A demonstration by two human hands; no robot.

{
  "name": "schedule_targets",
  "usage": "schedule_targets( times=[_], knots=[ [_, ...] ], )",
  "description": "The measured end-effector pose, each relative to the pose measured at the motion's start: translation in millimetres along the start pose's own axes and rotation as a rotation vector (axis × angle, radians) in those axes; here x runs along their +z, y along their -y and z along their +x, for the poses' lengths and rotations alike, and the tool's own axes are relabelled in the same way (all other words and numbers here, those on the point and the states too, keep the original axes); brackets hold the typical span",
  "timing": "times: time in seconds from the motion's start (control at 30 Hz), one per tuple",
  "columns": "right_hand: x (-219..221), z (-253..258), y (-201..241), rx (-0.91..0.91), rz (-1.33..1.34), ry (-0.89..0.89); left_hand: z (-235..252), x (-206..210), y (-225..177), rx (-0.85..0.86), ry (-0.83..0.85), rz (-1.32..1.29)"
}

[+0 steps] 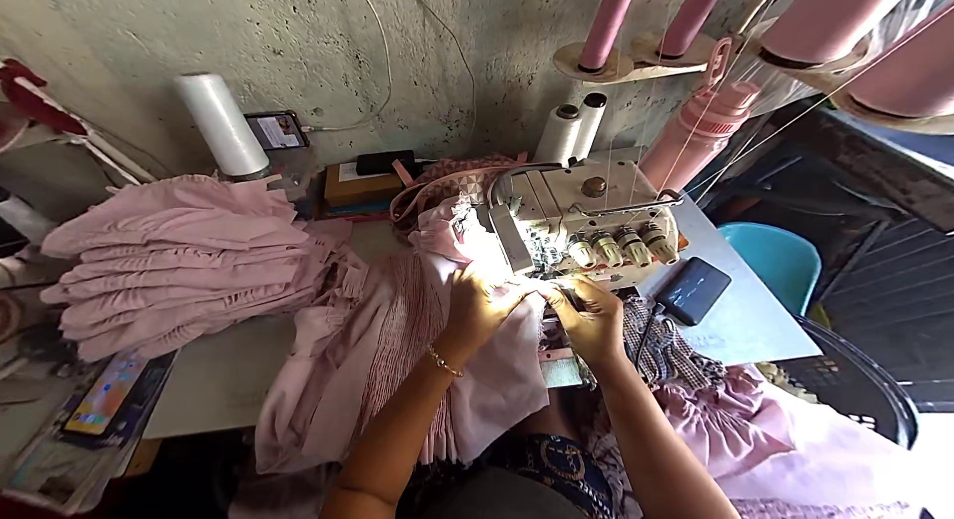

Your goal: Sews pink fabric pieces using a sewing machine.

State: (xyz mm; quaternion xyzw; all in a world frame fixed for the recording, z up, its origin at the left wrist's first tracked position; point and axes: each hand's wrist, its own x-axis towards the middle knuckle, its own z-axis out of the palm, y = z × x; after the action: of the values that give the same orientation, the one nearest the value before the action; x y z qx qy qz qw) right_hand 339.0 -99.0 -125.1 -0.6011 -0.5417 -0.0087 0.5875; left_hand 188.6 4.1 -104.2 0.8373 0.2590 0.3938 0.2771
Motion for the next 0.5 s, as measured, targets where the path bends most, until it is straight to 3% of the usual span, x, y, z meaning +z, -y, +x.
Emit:
schedule_targets(
  times=[0.13,0.27,0.37,0.5],
  knots=[
    [-9,-5,2,0.025,-0.108,-0.027,3,7,-1,0.076,-0.132,0.192],
    [-26,-24,10,0.117,-0.175,-0.086,8,12,-1,-0.042,-0.130,0.285],
    [-27,-42,21,0.216,-0.060,-0.037,6,12,-2,-0.108,-0.092,0.269],
    [-18,-46,38,0.468,0.195,0.159,3,10,2,-0.134,-0.044,0.243]
  ],
)
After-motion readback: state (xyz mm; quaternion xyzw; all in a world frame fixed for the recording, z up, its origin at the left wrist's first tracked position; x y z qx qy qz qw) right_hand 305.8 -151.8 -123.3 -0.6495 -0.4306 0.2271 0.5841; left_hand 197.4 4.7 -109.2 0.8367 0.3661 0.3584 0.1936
